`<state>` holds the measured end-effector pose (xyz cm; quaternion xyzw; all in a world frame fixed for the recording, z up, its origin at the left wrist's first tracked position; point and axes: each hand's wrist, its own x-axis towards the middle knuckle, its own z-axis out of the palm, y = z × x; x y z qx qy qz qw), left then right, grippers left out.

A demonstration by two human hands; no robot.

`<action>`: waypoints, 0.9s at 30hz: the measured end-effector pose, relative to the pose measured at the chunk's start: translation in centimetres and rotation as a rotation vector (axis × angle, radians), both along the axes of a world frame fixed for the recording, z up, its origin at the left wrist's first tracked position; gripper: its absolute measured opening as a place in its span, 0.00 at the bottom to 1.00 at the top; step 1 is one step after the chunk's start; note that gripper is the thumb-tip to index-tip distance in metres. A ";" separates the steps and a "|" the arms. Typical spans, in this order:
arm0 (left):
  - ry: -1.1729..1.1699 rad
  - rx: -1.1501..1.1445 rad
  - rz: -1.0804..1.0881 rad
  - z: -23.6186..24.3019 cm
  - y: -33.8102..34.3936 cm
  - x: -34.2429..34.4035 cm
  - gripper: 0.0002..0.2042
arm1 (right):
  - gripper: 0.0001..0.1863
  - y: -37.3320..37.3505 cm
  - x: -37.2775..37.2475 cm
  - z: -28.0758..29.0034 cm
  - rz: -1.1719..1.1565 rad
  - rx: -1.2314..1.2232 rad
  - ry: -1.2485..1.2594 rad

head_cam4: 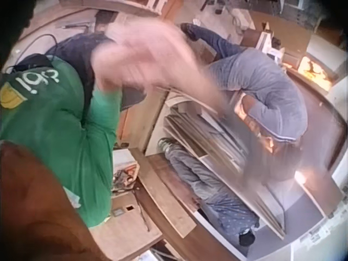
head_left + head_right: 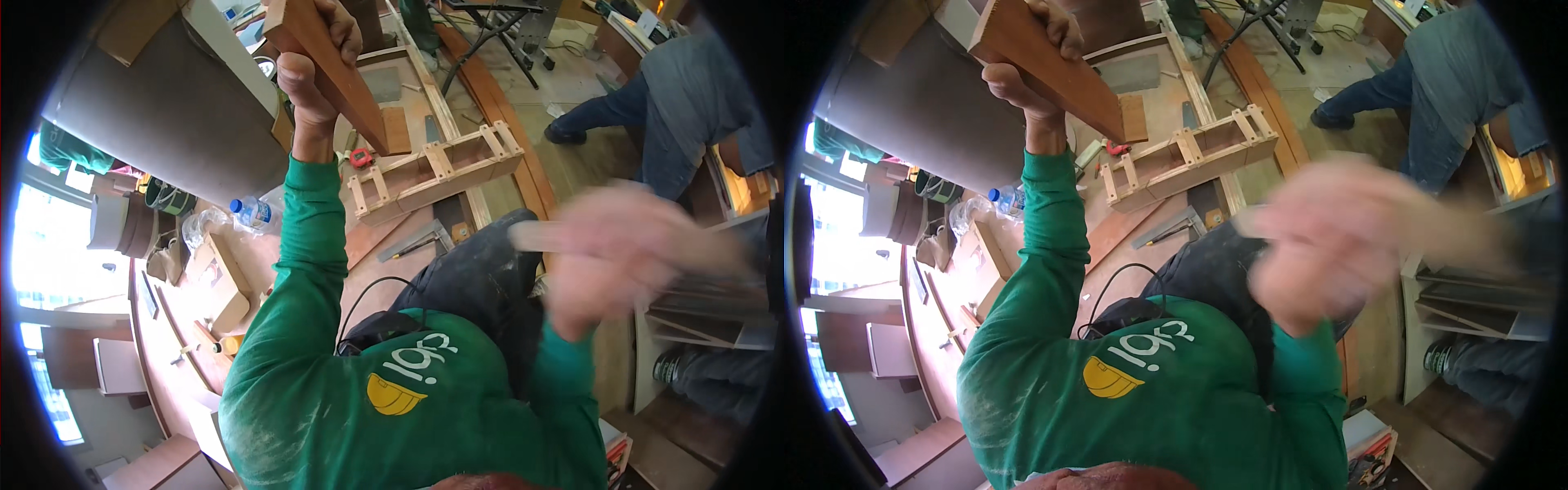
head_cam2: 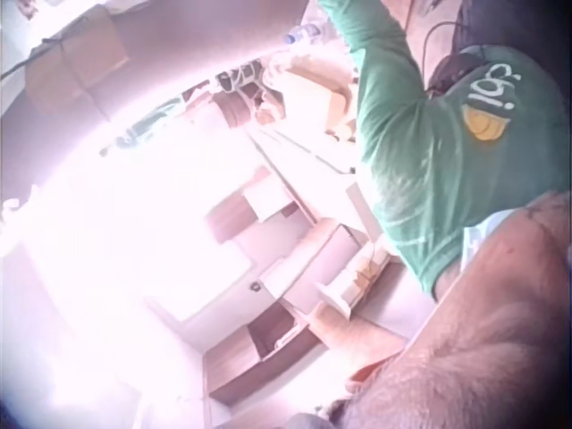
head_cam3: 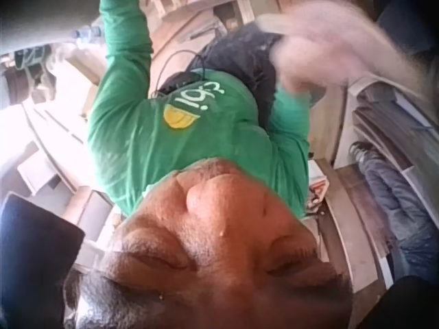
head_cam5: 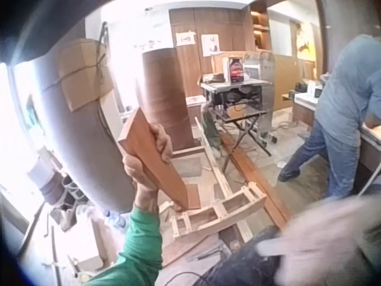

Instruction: The person measures and marks wood pieces using a square and pencil, then fits them into a wooden frame, securing one with a hammer.

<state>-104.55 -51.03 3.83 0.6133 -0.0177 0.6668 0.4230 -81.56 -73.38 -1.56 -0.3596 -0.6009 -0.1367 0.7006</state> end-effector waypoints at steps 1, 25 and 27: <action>0.023 0.030 0.053 0.4 -0.2 0.0 0.46 | 0.11 0.4 -0.8 -2.9 0.098 -0.406 -0.107; -0.172 -0.150 -0.276 -3.9 8.2 -6.3 0.55 | 0.20 -2.2 -1.3 -15.2 0.250 -1.458 -0.302; -0.176 -0.202 -0.318 -6.0 5.8 -7.5 0.55 | 0.18 -3.4 -1.6 -14.1 0.183 -1.388 -0.215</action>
